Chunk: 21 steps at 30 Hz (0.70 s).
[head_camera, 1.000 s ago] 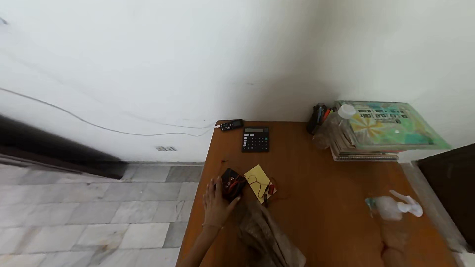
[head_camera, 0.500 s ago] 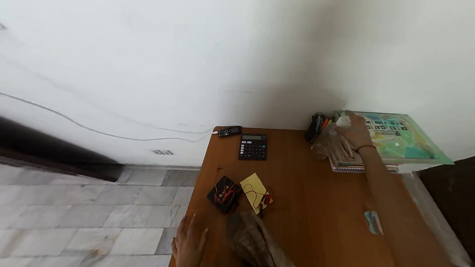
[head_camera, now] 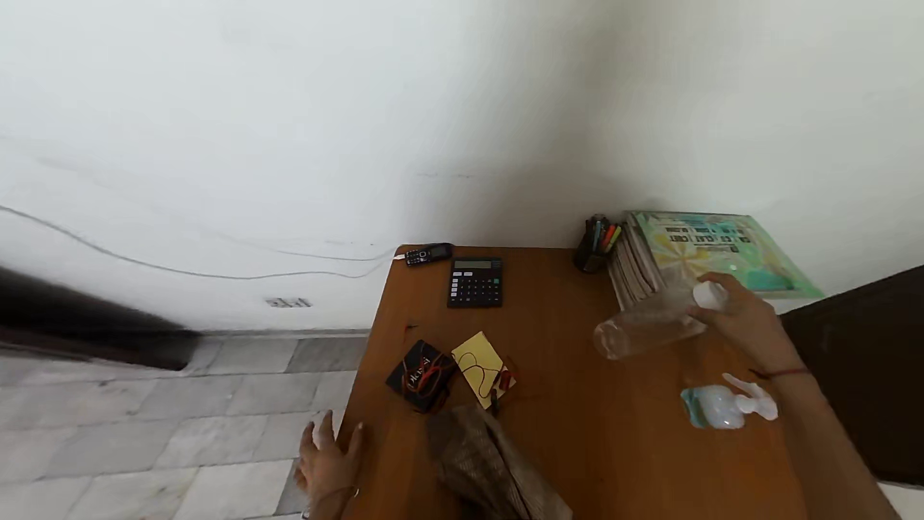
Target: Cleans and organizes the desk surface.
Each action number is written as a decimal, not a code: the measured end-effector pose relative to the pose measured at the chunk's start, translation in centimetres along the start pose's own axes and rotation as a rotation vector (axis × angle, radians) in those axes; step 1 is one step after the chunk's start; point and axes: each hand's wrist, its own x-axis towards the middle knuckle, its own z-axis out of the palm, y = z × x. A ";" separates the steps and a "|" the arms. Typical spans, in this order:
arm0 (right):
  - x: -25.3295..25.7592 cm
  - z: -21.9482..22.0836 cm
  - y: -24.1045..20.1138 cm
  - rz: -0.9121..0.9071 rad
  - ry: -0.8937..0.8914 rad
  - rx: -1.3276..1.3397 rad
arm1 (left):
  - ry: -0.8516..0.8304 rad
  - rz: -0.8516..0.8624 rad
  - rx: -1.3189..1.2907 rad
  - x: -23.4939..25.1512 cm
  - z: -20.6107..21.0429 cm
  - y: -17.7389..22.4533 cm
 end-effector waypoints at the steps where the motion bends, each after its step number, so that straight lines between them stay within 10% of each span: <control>1: -0.7 -0.2 0.4 0.006 -0.010 -0.023 | 0.001 -0.026 -0.001 0.6 0.0 0.2; 13: -2.3 0.3 3.8 0.141 -0.027 -0.184 | -0.116 -0.165 0.011 2.7 1.0 0.5; 21: 1.9 4.0 -4.5 -0.018 -0.083 -0.106 | -0.107 -0.220 -0.052 3.2 2.1 -0.2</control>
